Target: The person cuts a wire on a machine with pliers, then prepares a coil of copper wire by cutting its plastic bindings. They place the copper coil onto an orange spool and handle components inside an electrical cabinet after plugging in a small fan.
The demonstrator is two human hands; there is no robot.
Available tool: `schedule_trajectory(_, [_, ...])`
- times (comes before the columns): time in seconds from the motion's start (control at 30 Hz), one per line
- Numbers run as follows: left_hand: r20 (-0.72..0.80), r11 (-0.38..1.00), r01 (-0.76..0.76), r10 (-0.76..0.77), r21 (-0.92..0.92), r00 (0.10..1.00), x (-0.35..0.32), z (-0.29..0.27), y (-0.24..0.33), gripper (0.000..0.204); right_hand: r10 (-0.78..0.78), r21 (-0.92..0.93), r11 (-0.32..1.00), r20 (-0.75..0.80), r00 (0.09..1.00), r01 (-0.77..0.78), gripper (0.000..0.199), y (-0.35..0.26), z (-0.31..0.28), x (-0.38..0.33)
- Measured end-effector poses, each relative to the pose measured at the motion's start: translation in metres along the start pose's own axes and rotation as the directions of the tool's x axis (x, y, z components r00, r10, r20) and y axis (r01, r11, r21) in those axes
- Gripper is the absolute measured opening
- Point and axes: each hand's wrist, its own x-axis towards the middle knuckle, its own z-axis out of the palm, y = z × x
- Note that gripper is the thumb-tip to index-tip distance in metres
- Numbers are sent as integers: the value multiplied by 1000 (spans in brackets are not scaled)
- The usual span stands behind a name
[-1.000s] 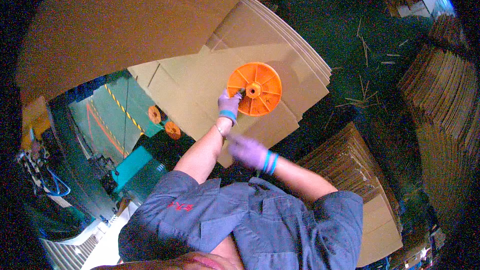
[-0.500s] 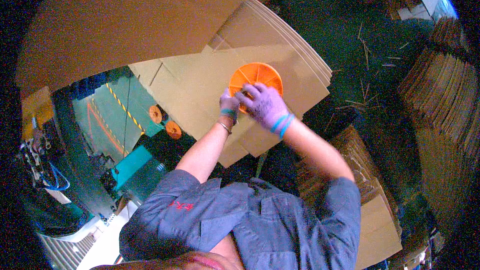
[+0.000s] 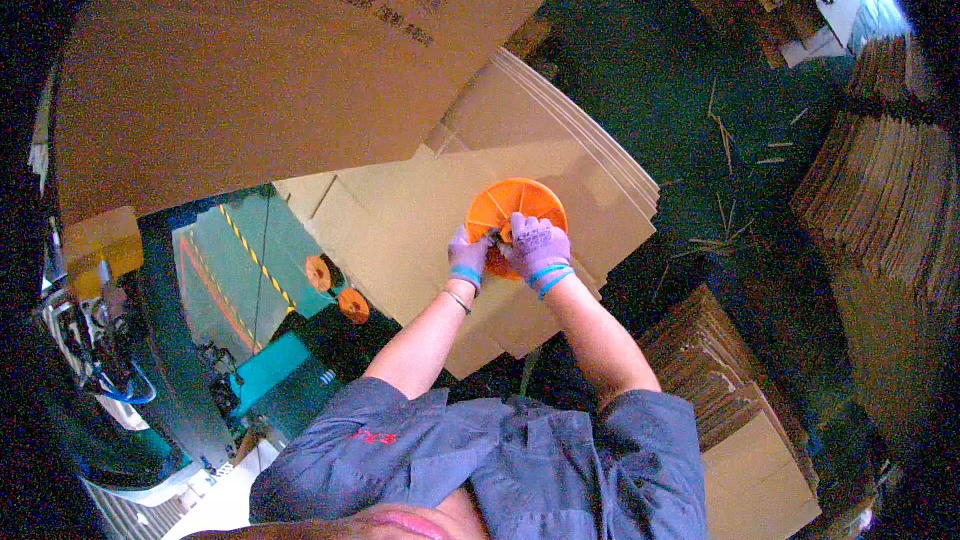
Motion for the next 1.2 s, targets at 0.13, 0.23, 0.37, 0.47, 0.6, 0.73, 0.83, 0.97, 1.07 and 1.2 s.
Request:
schedule_trajectory(0.13, [35, 997, -79, 79, -7, 996, 9, 2, -13, 26, -430, -269, 856, 103, 897, 441, 36, 17, -22, 6])
schedule_trajectory(0.23, [-13, 971, -182, 186, 155, 982, 10, 5, -23, 23, -587, -234, 734, 253, 769, 638, 36, 30, -24, 24])
schedule_trajectory(0.37, [-30, 973, -231, 231, 7, 972, 11, 3, -34, 28, -644, -281, 688, 189, 741, 669, 35, 31, -11, 30])
schedule_trajectory(0.47, [-21, 987, -116, 119, 111, 993, 18, 6, -41, 28, -561, -251, 781, 117, 819, 571, 34, 28, -7, 24])
schedule_trajectory(0.6, [-53, 997, -73, 73, 9, 996, 4, 7, -19, 28, -400, -210, 895, 10, 917, 393, 33, 21, 3, 7])
schedule_trajectory(0.73, [-82, 988, -65, 53, -141, 995, 2, 10, -25, 28, -251, -151, 960, -102, 963, 234, 36, 12, 26, -2])
schedule_trajectory(0.83, [-97, 998, -39, 35, -41, 995, -4, 4, -16, 30, -6, -25, 1000, -115, 993, 4, 44, -3, 39, -7])
schedule_trajectory(0.97, [-22, 996, -86, 86, 5, 996, 15, 9, -32, 34, 180, 64, 982, -60, 982, -176, 52, -15, 22, -13])
schedule_trajectory(1.07, [-42, 997, -72, 73, 18, 996, 27, 9, -48, 37, 60, 4, 998, 5, 998, -60, 53, -16, 12, -11])
schedule_trajectory(1.2, [33, 998, -36, 38, -41, 999, 12, -1, -19, 39, -261, -271, 915, 167, 951, 299, 59, 15, -9, 3])
